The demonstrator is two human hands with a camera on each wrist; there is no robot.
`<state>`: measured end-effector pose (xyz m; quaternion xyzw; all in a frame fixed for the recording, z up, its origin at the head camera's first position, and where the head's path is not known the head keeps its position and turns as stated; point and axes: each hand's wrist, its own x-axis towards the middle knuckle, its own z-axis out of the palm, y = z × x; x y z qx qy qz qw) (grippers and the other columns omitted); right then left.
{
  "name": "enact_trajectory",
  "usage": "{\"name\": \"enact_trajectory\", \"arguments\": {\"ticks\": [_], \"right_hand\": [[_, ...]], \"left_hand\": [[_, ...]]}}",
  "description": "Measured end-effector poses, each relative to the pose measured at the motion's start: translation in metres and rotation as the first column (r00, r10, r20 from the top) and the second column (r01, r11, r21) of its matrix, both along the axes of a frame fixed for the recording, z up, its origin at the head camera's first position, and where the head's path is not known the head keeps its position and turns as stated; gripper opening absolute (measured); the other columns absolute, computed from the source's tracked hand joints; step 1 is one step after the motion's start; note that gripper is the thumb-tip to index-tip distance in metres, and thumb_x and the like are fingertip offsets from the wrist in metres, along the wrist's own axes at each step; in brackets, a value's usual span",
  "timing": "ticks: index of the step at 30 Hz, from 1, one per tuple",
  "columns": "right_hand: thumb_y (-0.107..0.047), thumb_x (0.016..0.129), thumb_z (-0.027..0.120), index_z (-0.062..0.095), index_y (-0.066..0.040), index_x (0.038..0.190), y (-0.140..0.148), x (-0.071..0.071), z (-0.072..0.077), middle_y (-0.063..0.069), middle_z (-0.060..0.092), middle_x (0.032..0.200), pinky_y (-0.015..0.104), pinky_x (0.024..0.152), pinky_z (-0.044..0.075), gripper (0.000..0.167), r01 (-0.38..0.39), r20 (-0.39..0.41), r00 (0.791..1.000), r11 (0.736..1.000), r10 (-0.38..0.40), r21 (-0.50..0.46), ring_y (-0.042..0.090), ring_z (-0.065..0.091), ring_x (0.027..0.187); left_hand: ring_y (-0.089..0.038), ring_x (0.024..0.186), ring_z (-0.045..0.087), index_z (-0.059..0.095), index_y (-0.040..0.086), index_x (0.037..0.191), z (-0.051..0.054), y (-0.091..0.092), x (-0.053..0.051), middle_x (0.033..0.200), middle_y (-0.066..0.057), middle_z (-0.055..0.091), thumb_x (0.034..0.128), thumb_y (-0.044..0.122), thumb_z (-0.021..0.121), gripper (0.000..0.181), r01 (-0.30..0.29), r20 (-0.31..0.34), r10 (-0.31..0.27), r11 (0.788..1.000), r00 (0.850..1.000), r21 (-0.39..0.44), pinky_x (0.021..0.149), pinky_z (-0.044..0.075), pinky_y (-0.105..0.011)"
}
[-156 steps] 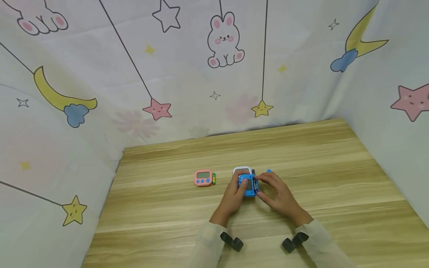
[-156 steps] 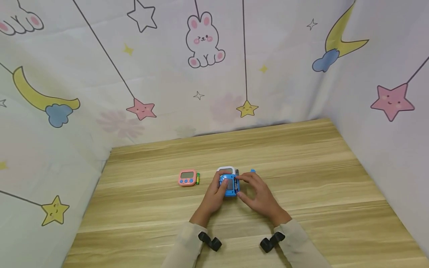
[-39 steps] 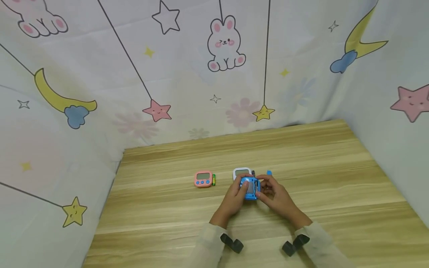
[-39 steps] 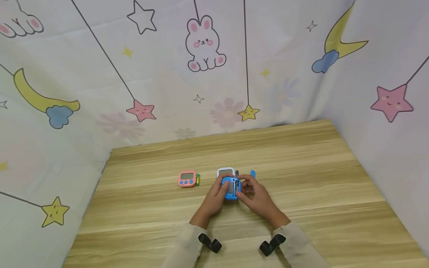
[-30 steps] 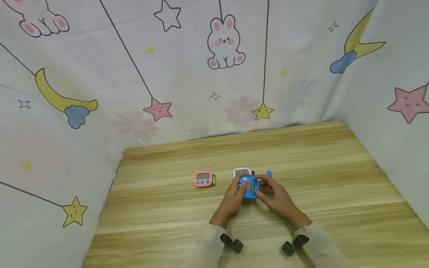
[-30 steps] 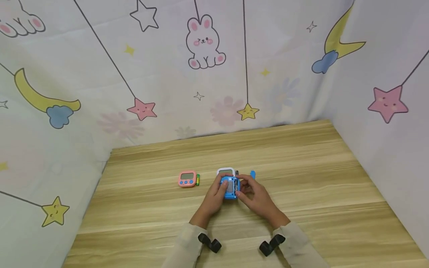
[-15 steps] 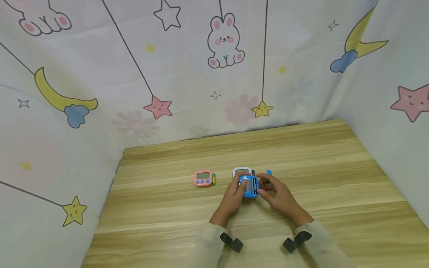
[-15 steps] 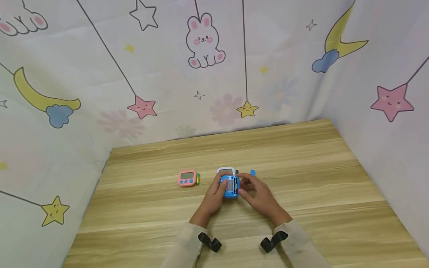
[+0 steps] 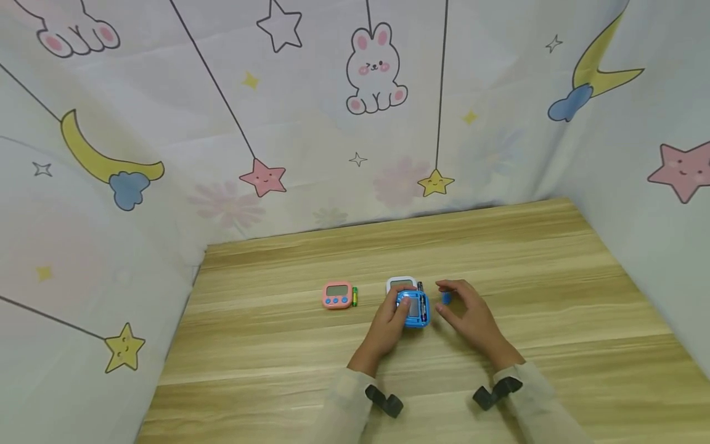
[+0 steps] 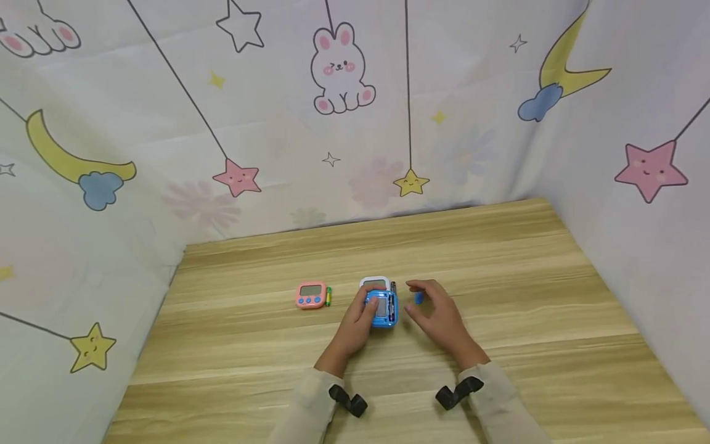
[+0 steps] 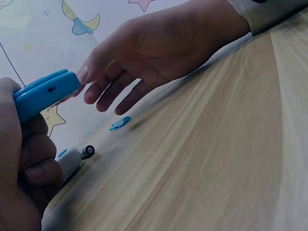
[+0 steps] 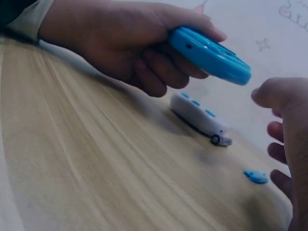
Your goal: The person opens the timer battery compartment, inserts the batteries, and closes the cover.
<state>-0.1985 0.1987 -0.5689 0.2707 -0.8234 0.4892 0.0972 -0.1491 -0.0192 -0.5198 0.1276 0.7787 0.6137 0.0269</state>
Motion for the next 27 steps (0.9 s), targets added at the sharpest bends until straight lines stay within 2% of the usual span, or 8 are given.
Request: {"name": "enact_trajectory", "arguments": {"ticks": [7,15,27], "right_hand": [[-0.019,0.085,0.077,0.060,-0.013,0.127,0.0069,-0.0067,-0.0043,0.008,0.055,0.127,0.051,0.099,0.035,0.046,0.104,-0.002,0.995,0.993,-0.104,0.056,0.029,0.045,0.121],[-0.022,0.085,0.076,0.056,-0.009,0.131,0.0062,-0.0071,-0.0033,0.015,0.054,0.128,0.054,0.099,0.034,0.052,0.143,0.036,0.988,0.975,-0.151,0.172,0.035,0.044,0.121],[-0.030,0.085,0.074,0.047,-0.005,0.141,0.0063,-0.0106,-0.0063,0.021,0.047,0.131,0.056,0.099,0.033,0.066,0.155,0.024,0.985,0.943,-0.170,0.293,0.041,0.039,0.122]], "left_hand": [[-0.013,0.092,0.058,0.043,0.003,0.136,0.0005,0.0004,0.0006,0.114,-0.013,0.060,0.1065,0.021,0.037,0.035,-0.002,0.008,0.002,1.000,1.000,0.002,0.080,0.049,-0.031],[-0.019,0.094,0.058,0.044,0.004,0.137,0.0022,0.0009,0.0012,0.113,-0.011,0.059,0.1065,0.021,0.037,0.035,-0.008,0.020,0.008,1.000,1.000,-0.005,0.082,0.048,-0.031],[-0.016,0.094,0.057,0.045,0.006,0.136,0.0017,0.0017,0.0012,0.114,-0.010,0.059,0.1063,0.021,0.038,0.034,-0.014,0.008,0.014,1.000,1.000,-0.018,0.084,0.047,-0.032]]}}
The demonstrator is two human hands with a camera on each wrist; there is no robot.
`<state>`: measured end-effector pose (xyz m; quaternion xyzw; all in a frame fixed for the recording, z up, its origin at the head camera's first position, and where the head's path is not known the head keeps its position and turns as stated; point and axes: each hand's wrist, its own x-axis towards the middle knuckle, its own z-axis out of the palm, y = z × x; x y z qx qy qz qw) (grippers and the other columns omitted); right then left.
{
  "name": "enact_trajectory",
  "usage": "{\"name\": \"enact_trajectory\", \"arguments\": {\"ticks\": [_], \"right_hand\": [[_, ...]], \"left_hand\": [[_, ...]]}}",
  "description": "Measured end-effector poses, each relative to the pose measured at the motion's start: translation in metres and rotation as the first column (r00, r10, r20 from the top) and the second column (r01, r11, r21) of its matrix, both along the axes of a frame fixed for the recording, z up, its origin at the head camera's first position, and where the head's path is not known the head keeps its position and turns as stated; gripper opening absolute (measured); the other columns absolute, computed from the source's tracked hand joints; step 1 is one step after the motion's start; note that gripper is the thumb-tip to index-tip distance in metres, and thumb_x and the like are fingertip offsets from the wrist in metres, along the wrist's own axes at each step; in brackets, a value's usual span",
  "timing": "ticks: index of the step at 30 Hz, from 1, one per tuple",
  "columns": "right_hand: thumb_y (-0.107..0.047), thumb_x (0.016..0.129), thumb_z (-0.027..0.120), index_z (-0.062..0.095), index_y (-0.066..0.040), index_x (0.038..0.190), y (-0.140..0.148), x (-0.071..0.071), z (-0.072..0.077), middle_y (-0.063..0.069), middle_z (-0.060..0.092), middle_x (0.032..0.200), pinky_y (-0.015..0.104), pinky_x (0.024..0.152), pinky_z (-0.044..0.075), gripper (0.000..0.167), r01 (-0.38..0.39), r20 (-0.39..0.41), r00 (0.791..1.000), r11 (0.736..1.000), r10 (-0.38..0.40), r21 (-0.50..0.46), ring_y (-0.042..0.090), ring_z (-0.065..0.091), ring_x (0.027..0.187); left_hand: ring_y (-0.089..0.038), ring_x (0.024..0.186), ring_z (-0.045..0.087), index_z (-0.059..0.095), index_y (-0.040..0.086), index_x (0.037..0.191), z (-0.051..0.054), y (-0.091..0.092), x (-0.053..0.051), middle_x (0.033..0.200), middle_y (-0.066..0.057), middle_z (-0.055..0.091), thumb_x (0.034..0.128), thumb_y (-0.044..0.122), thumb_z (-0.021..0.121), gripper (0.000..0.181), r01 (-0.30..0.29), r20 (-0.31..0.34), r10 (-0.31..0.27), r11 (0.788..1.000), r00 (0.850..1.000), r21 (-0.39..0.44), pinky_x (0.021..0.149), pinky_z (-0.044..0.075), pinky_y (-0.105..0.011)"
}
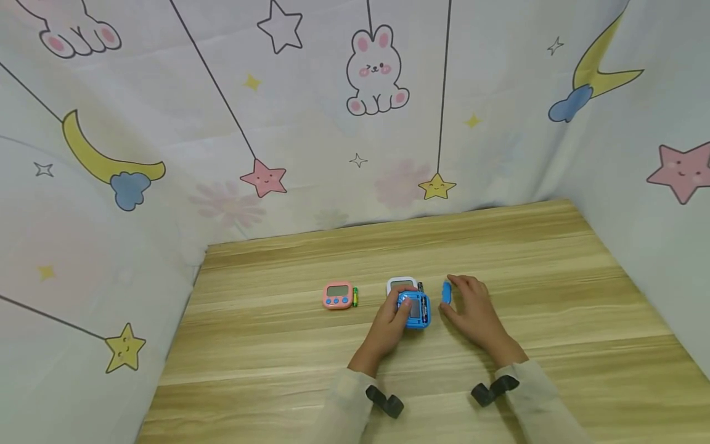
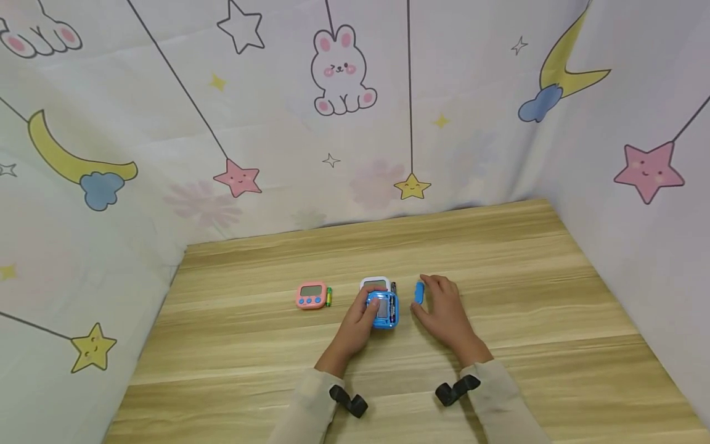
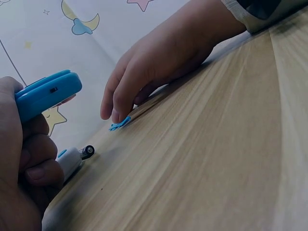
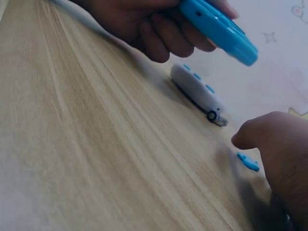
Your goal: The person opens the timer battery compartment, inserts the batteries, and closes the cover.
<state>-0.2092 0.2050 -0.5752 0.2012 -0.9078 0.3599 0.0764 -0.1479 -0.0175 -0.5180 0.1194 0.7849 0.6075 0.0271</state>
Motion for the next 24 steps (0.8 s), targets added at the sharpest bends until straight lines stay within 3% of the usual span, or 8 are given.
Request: {"name": "enact_trajectory", "arguments": {"ticks": [10,24], "right_hand": [[-0.028,0.087,0.071,0.049,-0.002,0.138,-0.003,0.005,0.001,0.023,0.045,0.131,0.057,0.100,0.031,0.062,-0.007,-0.022,1.000,0.998,0.008,0.055,0.043,0.036,0.122],[-0.019,0.085,0.067,0.055,-0.001,0.132,-0.004,0.011,0.000,0.019,0.047,0.129,0.055,0.098,0.032,0.052,0.013,-0.035,0.999,0.999,-0.011,0.042,0.041,0.037,0.119]], "left_hand": [[-0.014,0.093,0.056,0.044,0.004,0.136,0.001,-0.001,0.003,0.115,-0.012,0.060,0.1059,0.020,0.039,0.034,0.007,-0.005,-0.007,1.000,1.000,0.001,0.085,0.047,-0.032],[-0.015,0.094,0.057,0.044,0.003,0.136,0.003,-0.004,0.007,0.114,-0.012,0.060,0.1062,0.020,0.039,0.034,0.040,-0.004,-0.040,0.999,0.999,0.001,0.084,0.048,-0.031]]}}
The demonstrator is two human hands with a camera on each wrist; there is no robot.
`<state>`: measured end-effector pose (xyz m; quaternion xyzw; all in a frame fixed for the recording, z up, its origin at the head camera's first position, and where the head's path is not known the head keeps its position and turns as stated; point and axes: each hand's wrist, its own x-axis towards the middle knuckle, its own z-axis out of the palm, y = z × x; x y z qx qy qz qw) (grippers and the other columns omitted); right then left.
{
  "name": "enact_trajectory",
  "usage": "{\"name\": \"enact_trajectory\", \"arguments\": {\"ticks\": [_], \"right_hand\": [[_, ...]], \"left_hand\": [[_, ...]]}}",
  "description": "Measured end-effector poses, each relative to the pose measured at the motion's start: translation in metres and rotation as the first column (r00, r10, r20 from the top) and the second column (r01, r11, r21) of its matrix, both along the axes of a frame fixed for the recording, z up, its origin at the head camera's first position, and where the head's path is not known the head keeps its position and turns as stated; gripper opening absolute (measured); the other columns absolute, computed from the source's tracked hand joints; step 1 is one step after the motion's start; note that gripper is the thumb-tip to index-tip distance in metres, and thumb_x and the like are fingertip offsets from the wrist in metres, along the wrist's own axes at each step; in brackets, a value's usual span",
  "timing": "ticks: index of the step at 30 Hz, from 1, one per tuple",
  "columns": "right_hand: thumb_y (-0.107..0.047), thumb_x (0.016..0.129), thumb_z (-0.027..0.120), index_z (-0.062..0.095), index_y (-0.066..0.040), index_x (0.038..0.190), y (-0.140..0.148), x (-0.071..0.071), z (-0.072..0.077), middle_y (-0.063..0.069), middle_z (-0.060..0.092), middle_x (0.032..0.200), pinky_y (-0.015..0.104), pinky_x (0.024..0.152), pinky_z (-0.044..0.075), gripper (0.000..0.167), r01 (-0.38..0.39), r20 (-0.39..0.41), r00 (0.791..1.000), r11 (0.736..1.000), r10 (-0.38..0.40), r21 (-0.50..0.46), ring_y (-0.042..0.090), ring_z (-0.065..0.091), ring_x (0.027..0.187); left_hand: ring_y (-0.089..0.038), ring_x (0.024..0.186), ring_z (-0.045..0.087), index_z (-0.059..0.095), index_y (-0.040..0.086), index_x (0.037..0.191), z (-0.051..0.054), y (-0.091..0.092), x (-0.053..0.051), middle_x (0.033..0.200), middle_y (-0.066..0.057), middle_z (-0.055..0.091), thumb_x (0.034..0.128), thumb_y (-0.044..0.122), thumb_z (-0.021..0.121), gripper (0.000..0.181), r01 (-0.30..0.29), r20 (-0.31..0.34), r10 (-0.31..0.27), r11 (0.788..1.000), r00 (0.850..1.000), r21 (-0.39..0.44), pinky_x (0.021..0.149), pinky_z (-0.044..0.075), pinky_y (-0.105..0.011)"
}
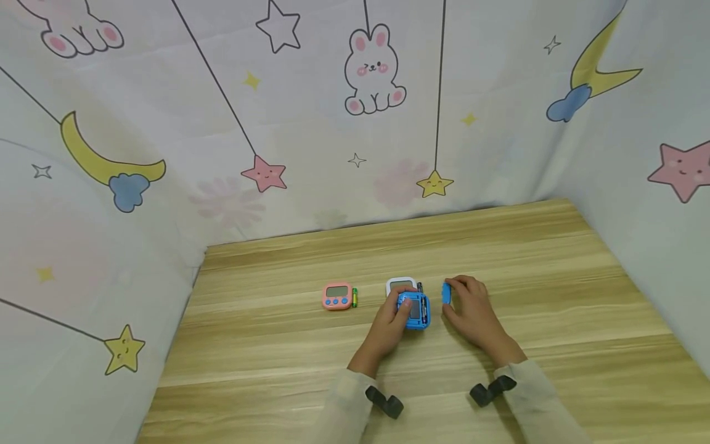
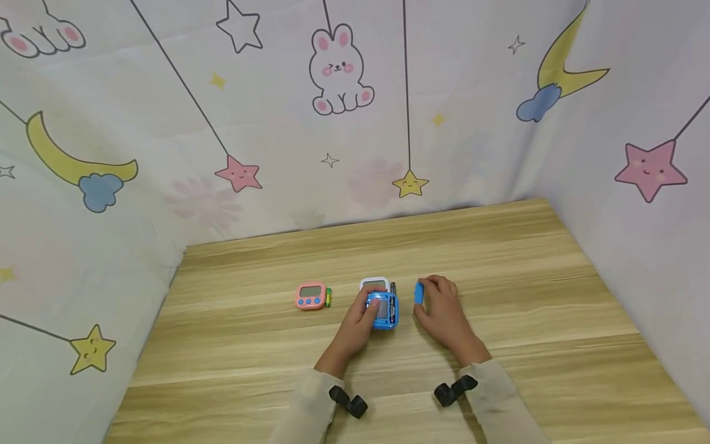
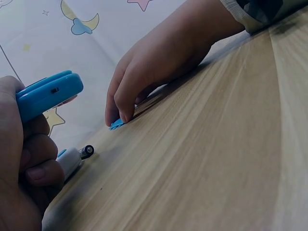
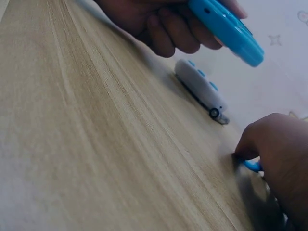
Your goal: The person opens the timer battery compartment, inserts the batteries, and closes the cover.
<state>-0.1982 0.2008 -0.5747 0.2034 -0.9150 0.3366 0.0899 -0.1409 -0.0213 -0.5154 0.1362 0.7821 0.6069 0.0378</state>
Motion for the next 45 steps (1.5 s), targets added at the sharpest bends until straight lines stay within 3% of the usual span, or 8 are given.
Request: {"name": "enact_trajectory", "arguments": {"ticks": [25,39,41,45], "right_hand": [[-0.022,0.075,0.077,0.056,-0.001,0.113,0.002,-0.002,0.006,0.018,0.049,0.129,0.053,0.103,0.030,0.048,0.002,0.066,0.998,0.999,0.000,-0.042,0.040,0.037,0.122],[-0.021,0.076,0.078,0.052,-0.003,0.120,0.003,-0.002,0.002,0.011,0.058,0.112,0.049,0.097,0.035,0.054,-0.041,0.008,0.999,0.997,0.041,-0.071,0.032,0.047,0.110],[-0.020,0.077,0.078,0.053,-0.004,0.122,0.002,-0.002,0.002,0.010,0.058,0.110,0.049,0.097,0.036,0.054,-0.049,0.008,0.999,0.996,0.050,-0.078,0.031,0.049,0.108],[-0.018,0.079,0.078,0.054,-0.005,0.125,0.002,-0.001,0.001,0.007,0.060,0.107,0.048,0.096,0.037,0.054,-0.059,0.011,0.998,0.994,0.060,-0.093,0.029,0.050,0.107]], "left_hand": [[-0.015,0.093,0.056,0.044,0.004,0.137,-0.001,0.001,0.000,0.112,-0.010,0.060,0.1059,0.020,0.039,0.035,-0.014,0.020,0.014,1.000,1.000,-0.008,0.083,0.048,-0.032],[-0.014,0.096,0.056,0.044,0.004,0.137,-0.002,0.001,-0.001,0.115,-0.009,0.059,0.1060,0.021,0.039,0.035,-0.010,0.026,0.011,1.000,1.000,-0.019,0.086,0.047,-0.031],[-0.014,0.096,0.056,0.045,0.005,0.136,-0.003,0.001,-0.002,0.115,-0.009,0.059,0.1059,0.021,0.039,0.035,-0.010,0.027,0.010,1.000,1.000,-0.016,0.086,0.047,-0.031],[-0.016,0.097,0.056,0.045,0.009,0.137,-0.022,0.001,-0.008,0.117,-0.009,0.059,0.1061,0.022,0.039,0.034,-0.019,0.032,0.019,1.000,0.999,-0.008,0.086,0.048,-0.032]]}}
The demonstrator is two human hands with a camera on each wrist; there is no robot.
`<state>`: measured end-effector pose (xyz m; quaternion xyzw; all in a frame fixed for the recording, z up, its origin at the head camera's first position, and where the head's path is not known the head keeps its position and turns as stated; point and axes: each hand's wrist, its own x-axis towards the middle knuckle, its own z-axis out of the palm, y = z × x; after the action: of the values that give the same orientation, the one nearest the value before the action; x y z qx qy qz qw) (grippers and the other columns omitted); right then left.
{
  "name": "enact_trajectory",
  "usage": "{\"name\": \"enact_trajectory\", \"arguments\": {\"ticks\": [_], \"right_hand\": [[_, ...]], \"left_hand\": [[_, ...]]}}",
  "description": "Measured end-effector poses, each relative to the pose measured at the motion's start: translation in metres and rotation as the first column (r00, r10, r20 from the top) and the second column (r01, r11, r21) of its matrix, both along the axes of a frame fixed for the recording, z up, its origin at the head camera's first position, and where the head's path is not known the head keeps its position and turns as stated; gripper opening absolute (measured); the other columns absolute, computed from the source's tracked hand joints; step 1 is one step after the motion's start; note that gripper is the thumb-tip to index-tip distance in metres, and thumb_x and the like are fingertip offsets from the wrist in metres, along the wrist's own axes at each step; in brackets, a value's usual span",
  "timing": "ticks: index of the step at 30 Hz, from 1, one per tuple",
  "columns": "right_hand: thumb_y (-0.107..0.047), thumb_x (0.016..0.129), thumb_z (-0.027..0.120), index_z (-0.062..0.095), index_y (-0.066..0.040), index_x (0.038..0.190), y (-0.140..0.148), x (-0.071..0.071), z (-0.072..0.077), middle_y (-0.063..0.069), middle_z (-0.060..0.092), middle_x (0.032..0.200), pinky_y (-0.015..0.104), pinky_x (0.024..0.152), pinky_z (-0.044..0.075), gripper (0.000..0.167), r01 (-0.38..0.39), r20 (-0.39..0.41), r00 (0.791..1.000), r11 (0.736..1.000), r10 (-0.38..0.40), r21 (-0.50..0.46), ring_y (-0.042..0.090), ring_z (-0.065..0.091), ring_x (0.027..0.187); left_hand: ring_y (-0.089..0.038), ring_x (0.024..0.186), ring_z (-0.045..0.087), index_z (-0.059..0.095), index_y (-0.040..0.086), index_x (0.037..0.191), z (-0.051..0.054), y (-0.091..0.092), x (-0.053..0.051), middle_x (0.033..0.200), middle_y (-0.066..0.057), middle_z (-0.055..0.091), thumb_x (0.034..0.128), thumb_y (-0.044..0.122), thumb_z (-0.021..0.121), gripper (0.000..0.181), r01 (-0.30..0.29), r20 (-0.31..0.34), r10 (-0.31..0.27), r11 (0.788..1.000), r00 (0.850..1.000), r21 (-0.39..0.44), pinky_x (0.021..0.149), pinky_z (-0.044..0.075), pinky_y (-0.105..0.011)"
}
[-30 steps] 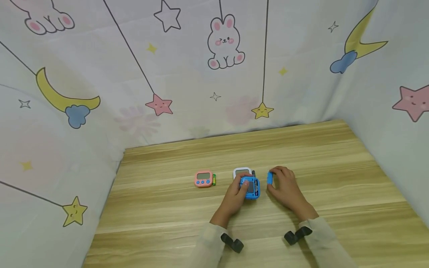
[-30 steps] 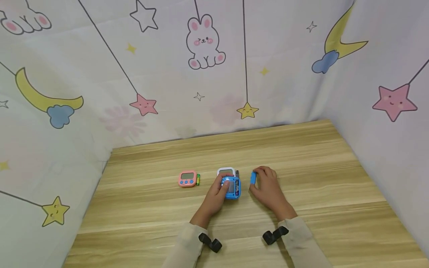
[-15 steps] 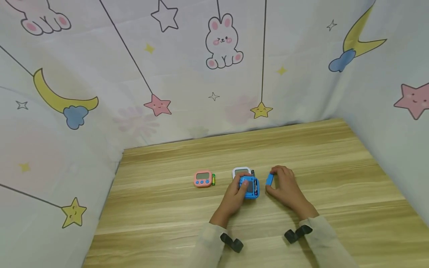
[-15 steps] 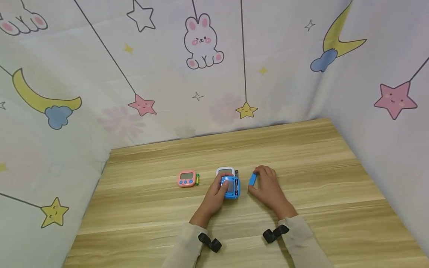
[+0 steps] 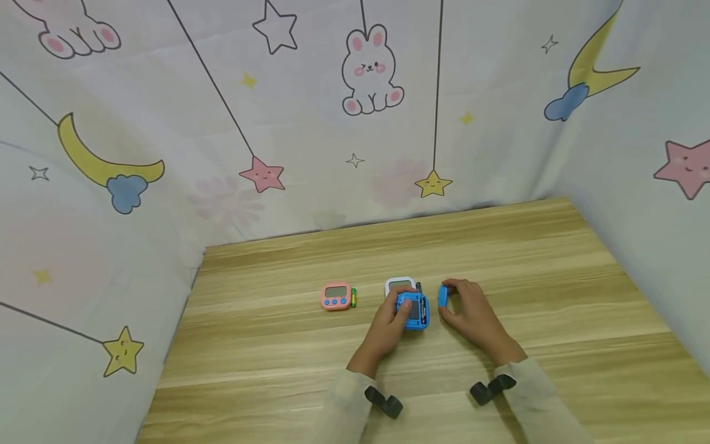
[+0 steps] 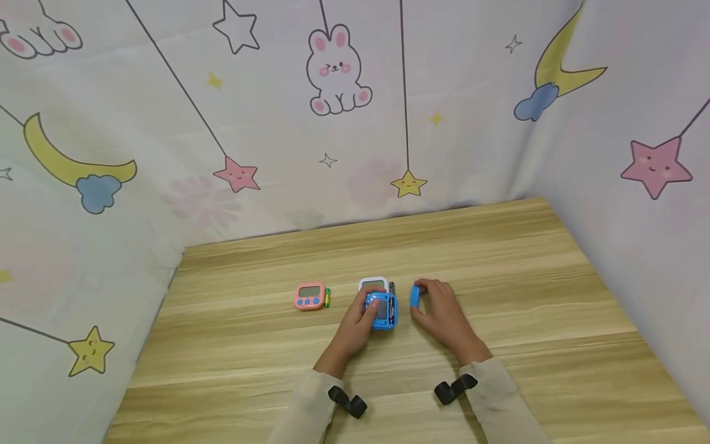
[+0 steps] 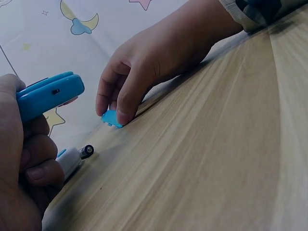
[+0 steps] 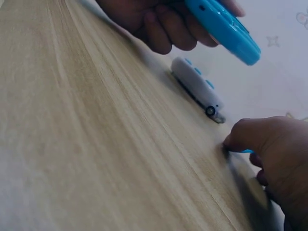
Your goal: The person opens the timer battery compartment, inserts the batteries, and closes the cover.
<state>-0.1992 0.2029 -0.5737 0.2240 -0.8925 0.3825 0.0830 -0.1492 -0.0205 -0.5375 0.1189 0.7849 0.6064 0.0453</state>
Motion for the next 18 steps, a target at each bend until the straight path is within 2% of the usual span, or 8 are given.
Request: {"name": "enact_trajectory", "arguments": {"ticks": [3,5,11,18], "right_hand": [[-0.017,0.080,0.079,0.054,-0.005,0.127,0.000,0.001,0.000,0.006,0.061,0.107,0.048,0.096,0.038,0.055,-0.010,0.005,1.000,1.000,0.010,-0.011,0.027,0.051,0.107],[-0.015,0.081,0.079,0.054,-0.006,0.129,0.000,0.002,0.001,0.005,0.061,0.108,0.047,0.096,0.039,0.055,-0.018,0.014,1.000,1.000,0.018,-0.024,0.026,0.053,0.106],[-0.011,0.083,0.078,0.053,-0.009,0.133,-0.001,0.004,0.003,0.003,0.061,0.111,0.043,0.093,0.045,0.056,-0.053,0.046,0.997,0.996,0.056,-0.073,0.019,0.057,0.103],[-0.007,0.081,0.079,0.055,-0.008,0.131,-0.003,0.005,0.006,0.004,0.064,0.108,0.037,0.085,0.050,0.055,-0.067,0.021,0.997,0.987,0.071,-0.143,0.017,0.060,0.098]], "left_hand": [[-0.017,0.097,0.056,0.045,0.015,0.138,-0.015,0.000,-0.004,0.117,-0.008,0.059,0.1063,0.026,0.039,0.034,-0.012,0.006,0.012,1.000,1.000,0.001,0.085,0.048,-0.033],[-0.017,0.097,0.056,0.046,0.019,0.137,-0.018,0.000,-0.005,0.117,-0.006,0.059,0.1063,0.029,0.038,0.034,-0.020,0.004,0.020,1.000,1.000,0.002,0.085,0.048,-0.033],[-0.018,0.096,0.057,0.048,0.022,0.134,-0.021,0.000,-0.005,0.115,-0.005,0.060,0.1055,0.035,0.039,0.033,-0.029,-0.028,0.029,0.999,0.999,0.016,0.085,0.048,-0.035],[-0.018,0.097,0.057,0.048,0.022,0.134,-0.021,0.000,-0.005,0.116,-0.005,0.060,0.1058,0.033,0.039,0.031,-0.026,-0.046,0.027,1.000,0.999,0.016,0.086,0.047,-0.035]]}}
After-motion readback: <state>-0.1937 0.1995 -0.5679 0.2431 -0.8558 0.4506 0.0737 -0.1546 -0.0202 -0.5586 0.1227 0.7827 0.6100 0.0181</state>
